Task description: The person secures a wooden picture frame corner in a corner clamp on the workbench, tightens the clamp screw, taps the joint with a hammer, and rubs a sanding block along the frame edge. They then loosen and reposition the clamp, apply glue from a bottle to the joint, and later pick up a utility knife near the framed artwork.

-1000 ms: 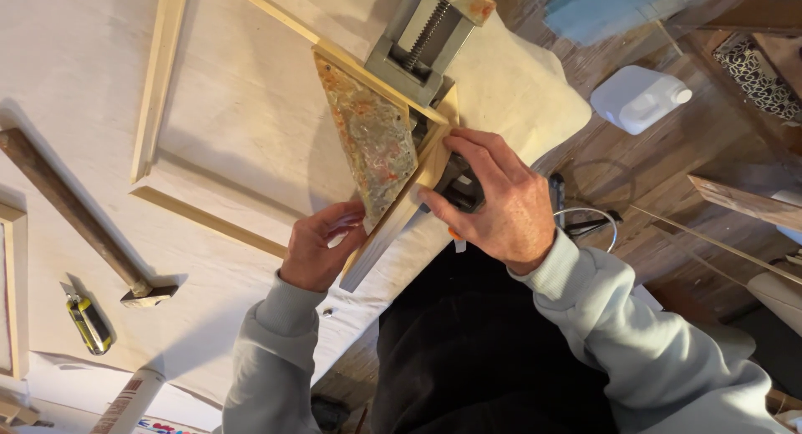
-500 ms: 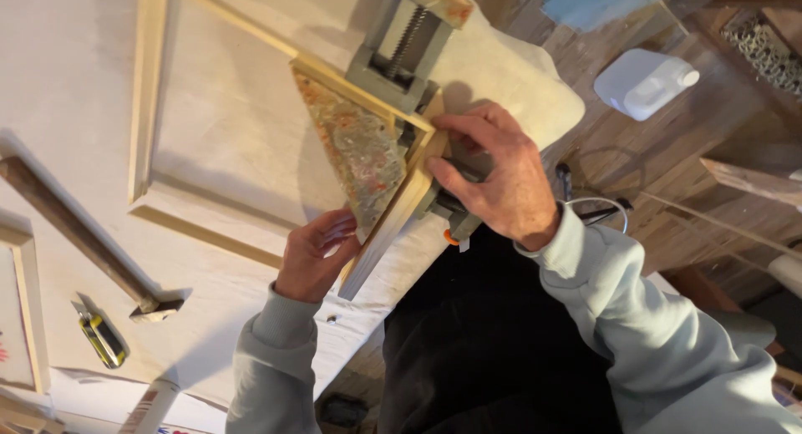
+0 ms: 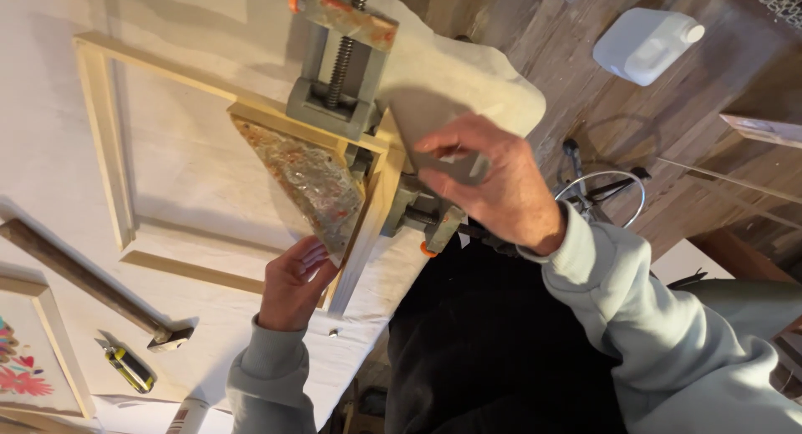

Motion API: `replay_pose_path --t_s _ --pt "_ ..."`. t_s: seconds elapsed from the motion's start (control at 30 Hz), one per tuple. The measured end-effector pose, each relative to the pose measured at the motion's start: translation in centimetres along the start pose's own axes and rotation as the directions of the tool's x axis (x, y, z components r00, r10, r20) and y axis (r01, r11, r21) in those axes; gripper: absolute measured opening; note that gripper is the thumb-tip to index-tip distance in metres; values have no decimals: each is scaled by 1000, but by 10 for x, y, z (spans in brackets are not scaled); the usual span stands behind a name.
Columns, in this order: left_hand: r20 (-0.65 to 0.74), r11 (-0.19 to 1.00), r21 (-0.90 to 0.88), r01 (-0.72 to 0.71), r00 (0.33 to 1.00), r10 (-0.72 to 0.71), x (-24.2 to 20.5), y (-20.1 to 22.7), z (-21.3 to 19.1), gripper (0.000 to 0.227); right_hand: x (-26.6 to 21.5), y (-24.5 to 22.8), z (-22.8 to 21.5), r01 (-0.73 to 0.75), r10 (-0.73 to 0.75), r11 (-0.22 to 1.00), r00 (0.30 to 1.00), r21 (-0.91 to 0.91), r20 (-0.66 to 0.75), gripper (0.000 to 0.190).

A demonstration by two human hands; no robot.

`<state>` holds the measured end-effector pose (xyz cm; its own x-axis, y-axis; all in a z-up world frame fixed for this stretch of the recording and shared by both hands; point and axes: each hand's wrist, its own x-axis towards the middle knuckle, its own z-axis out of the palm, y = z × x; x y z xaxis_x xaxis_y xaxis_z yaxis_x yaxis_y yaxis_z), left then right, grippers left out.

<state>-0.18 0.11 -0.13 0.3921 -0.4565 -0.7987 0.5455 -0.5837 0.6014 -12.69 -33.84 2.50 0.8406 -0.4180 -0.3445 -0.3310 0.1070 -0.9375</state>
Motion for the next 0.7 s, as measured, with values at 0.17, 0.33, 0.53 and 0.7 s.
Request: replay_pose_path --t_s 0.17,0.33,0.53,0.7 --pt "16 1000 -1 6 1000 -6 0 11 4 48 4 11 -20 -69 66 992 997 -106 -26 19" --pt "23 1000 -16 1 1000 -1 1 8 3 49 -29 18 -40 -158 165 957 986 -245 10 10" --pt "-23 993 -116 -2 1000 -1 -3 -10 -5 50 -91 6 -53 64 -36 859 997 -507 66 27" --pt "-31 1000 -21 5 1000 -5 1 -15 -3 50 -137 39 -41 -148 211 823 976 -548 53 37"
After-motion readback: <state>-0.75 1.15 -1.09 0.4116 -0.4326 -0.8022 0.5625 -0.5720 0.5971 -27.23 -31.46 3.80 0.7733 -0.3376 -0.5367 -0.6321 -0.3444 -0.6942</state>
